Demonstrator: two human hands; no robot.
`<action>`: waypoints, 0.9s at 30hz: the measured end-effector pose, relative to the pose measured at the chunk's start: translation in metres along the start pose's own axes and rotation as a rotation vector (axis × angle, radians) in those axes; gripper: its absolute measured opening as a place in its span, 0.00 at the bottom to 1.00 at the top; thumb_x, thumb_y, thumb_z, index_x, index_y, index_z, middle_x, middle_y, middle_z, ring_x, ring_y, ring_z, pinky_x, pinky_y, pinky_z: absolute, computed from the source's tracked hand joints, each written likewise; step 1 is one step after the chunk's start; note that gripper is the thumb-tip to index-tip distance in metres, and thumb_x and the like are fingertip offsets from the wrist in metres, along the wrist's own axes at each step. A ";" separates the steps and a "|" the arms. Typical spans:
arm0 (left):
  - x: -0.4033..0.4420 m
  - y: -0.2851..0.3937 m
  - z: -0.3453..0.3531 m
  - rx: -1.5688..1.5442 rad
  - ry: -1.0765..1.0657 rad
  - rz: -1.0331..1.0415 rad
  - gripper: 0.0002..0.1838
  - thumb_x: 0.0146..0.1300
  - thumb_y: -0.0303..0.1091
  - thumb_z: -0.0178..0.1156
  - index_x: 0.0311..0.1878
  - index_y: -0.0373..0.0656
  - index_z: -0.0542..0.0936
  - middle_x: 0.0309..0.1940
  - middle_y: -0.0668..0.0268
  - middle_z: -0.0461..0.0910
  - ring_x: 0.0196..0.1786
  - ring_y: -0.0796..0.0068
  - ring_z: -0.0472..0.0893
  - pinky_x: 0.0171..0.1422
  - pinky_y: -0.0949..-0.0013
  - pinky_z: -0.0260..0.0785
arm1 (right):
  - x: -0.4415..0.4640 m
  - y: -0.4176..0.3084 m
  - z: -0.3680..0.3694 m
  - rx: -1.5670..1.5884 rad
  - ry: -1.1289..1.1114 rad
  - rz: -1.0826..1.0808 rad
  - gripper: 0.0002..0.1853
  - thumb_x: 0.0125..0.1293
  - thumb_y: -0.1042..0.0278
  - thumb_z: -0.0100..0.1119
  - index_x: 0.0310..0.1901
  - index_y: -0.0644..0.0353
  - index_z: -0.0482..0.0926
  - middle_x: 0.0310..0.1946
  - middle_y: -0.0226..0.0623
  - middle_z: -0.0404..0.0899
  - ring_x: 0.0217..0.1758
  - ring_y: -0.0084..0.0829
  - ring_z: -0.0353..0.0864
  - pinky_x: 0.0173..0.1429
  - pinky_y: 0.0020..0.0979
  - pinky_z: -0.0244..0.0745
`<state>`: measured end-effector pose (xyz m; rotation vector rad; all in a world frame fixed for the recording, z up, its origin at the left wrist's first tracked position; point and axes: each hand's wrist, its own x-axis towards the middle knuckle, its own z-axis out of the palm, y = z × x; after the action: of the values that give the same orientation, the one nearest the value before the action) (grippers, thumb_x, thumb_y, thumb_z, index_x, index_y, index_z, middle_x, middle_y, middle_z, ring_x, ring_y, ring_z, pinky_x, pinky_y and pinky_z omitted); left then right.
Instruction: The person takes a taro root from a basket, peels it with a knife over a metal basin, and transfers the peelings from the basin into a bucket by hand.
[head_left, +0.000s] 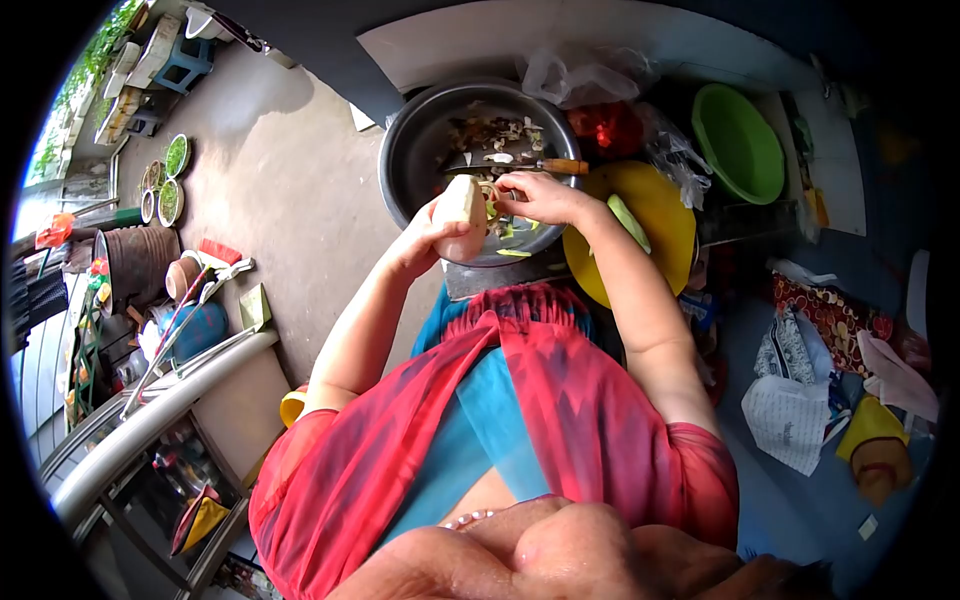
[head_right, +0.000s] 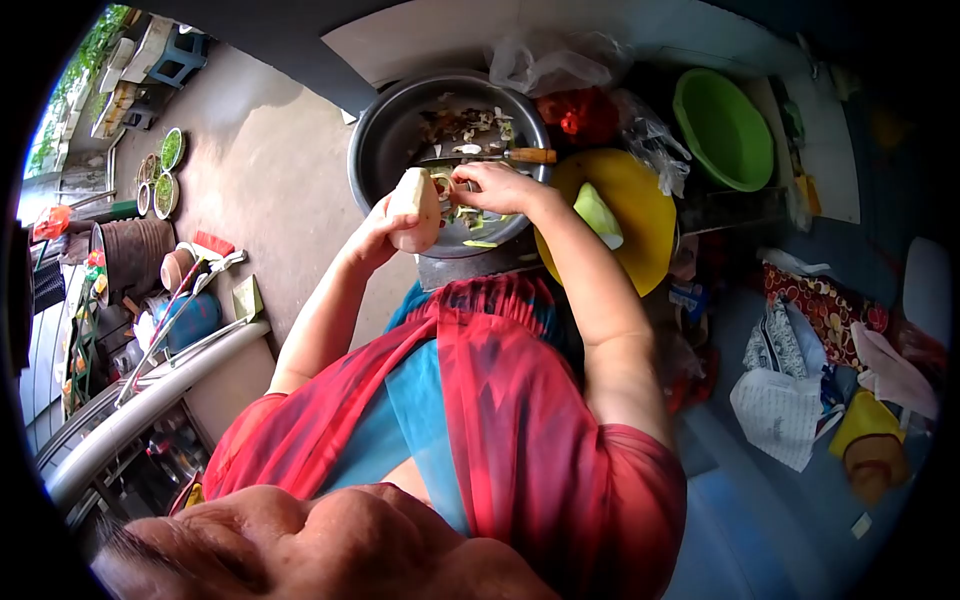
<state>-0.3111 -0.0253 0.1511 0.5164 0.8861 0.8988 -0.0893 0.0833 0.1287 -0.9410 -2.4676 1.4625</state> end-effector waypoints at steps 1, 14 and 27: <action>0.001 0.000 0.002 -0.039 -0.016 -0.007 0.40 0.48 0.36 0.73 0.64 0.37 0.67 0.53 0.64 0.76 0.55 0.72 0.76 0.61 0.68 0.69 | -0.005 0.001 -0.002 0.120 -0.028 0.006 0.17 0.66 0.53 0.60 0.47 0.57 0.79 0.45 0.43 0.81 0.50 0.45 0.80 0.55 0.39 0.73; 0.022 -0.056 0.069 -0.173 -0.020 -0.188 0.35 0.56 0.34 0.70 0.64 0.40 0.65 0.50 0.61 0.76 0.51 0.68 0.78 0.54 0.64 0.76 | -0.106 0.168 -0.040 0.288 0.762 0.538 0.23 0.62 0.58 0.66 0.53 0.62 0.74 0.48 0.45 0.82 0.50 0.40 0.82 0.54 0.35 0.74; 0.097 -0.111 0.156 -0.193 0.154 -0.281 0.35 0.60 0.44 0.69 0.66 0.47 0.63 0.51 0.65 0.73 0.52 0.72 0.76 0.53 0.64 0.74 | -0.151 0.285 -0.034 -0.066 0.591 0.873 0.25 0.59 0.58 0.67 0.56 0.59 0.76 0.50 0.49 0.80 0.54 0.47 0.79 0.58 0.41 0.73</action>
<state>-0.0996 -0.0085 0.1156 0.1524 0.9720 0.7629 0.1727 0.1198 -0.0595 -2.2445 -1.7222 0.9909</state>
